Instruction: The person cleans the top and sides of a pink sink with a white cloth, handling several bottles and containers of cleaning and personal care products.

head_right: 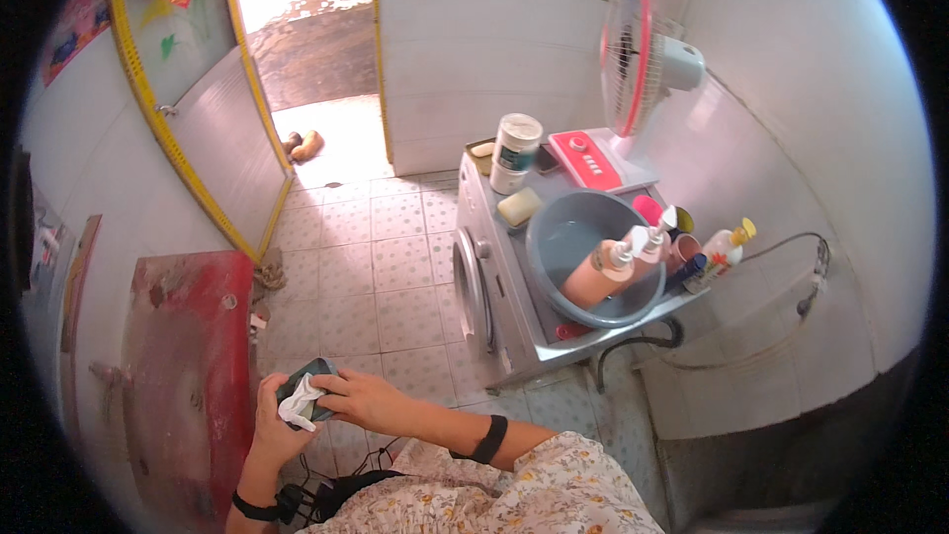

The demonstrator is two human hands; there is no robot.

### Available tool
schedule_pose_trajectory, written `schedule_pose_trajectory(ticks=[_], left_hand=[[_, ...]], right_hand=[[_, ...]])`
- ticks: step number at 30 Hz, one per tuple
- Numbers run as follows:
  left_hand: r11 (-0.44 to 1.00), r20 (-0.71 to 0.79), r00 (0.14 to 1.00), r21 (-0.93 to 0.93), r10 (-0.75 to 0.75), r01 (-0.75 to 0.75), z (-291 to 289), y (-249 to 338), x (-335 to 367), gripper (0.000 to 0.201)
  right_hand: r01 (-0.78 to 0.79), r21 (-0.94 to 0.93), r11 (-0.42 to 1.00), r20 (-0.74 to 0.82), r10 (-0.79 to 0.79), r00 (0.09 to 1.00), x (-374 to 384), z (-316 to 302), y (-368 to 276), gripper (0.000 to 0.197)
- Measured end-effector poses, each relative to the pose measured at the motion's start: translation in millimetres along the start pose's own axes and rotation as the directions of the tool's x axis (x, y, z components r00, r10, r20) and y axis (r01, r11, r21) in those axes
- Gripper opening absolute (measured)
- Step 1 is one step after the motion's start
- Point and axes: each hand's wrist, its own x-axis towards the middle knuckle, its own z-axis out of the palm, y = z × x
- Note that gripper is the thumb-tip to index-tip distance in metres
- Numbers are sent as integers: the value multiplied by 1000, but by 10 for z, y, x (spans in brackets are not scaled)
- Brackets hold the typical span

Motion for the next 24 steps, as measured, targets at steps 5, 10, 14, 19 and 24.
schedule_pose_trajectory(ticks=[5,10,14,19,24], left_hand=[[967,142,986,-253,82,-44,92,79,349,87],[903,128,968,-402,217,-149,250,130,611,81],[911,138,981,-408,133,-66,192,-71,694,74],[967,53,997,-252,61,-46,142,26,890,60],[955,-1,998,-289,-64,61,396,135,972,54]], right_hand=[[-141,-67,988,-137,130,982,-263,-289,-169,37],[-428,-192,883,-477,297,827,-791,-1007,-431,38],[-661,-292,692,-664,351,661,-1052,-1948,-682,37],[-728,-379,571,-793,205,574,-1665,-3284,-582,38],[-827,-219,518,-890,241,387,-2508,-4203,60,29]])
